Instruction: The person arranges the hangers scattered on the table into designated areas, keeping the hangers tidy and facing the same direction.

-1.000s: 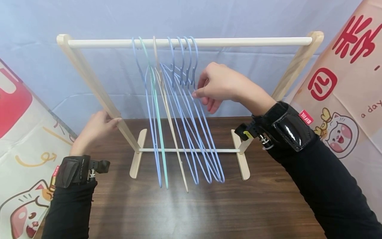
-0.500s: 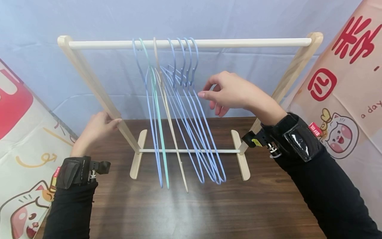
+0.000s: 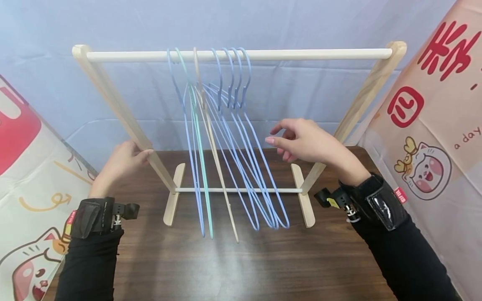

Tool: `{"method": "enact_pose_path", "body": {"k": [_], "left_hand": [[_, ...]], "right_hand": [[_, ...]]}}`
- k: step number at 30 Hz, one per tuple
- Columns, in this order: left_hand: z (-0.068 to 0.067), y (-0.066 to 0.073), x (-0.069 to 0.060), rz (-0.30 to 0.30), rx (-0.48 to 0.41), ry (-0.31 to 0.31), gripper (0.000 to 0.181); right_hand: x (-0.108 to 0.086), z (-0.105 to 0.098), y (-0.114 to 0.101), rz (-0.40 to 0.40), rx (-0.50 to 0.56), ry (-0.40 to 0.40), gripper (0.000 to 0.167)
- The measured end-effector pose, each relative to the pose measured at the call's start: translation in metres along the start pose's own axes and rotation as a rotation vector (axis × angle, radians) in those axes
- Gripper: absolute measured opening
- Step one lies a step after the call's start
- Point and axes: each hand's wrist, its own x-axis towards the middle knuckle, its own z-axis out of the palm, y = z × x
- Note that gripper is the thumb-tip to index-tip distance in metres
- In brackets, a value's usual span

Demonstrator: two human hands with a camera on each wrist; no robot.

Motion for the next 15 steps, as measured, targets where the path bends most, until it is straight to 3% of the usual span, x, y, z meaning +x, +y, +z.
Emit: {"method": "enact_pose_path", "body": {"k": [7, 15], "left_hand": [[0.0, 0.0, 0.0, 0.032, 0.006, 0.011, 0.04], [0.0, 0.001, 0.0, -0.013, 0.017, -0.004, 0.039]], "right_hand": [[-0.008, 0.013, 0.031, -0.013, 0.038, 0.062, 0.034], [-0.022, 0.042, 0.074, -0.09, 0.029, 0.292, 0.033]]}}
